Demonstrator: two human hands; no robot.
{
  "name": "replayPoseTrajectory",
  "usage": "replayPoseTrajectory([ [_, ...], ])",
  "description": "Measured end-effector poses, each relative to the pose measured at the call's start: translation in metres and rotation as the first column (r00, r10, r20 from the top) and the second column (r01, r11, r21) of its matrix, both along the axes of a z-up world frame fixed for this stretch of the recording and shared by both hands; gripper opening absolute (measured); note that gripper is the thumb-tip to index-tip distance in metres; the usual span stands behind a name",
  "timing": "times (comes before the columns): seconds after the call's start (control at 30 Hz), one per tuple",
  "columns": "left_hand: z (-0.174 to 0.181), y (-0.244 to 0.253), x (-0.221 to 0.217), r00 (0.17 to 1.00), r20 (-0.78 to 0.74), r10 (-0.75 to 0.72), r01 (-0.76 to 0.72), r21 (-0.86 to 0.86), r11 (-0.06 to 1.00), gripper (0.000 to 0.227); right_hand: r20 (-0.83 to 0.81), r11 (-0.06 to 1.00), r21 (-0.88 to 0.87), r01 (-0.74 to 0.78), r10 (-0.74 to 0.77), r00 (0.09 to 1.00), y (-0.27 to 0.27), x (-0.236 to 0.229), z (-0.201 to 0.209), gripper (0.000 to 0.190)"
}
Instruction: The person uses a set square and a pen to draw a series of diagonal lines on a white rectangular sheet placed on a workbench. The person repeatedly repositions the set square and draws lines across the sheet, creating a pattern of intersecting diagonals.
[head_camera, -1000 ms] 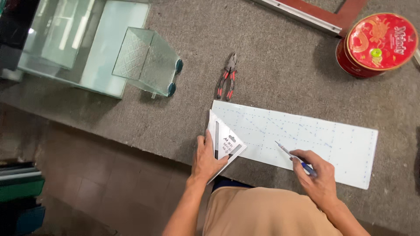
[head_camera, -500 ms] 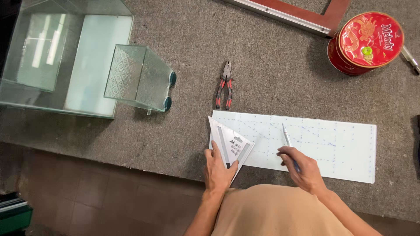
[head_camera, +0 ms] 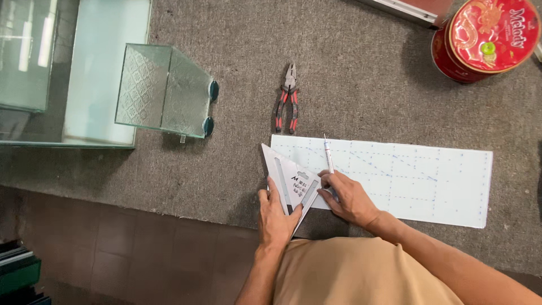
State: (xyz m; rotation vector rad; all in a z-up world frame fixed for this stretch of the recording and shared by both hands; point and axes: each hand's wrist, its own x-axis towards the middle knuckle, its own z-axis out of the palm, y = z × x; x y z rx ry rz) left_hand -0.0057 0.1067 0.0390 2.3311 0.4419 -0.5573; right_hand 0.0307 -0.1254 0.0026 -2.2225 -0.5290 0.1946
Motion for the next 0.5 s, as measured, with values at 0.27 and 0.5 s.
replayPoseTrajectory([
  [0.27, 0.010, 0.005, 0.004, 1.000, -0.019, -0.021, 0.021, 0.020, 1.000, 0.117, 0.000, 0.999, -0.030, -0.043, 0.043, 0.999, -0.007, 0.004, -0.009, 0.017],
  [0.5, 0.009, 0.009, 0.003, 0.999, 0.021, -0.047, 0.047, 0.029, 0.998, 0.119, -0.002, 0.999, 0.027, -0.024, 0.024, 1.000, -0.010, 0.004, -0.015, 0.019],
])
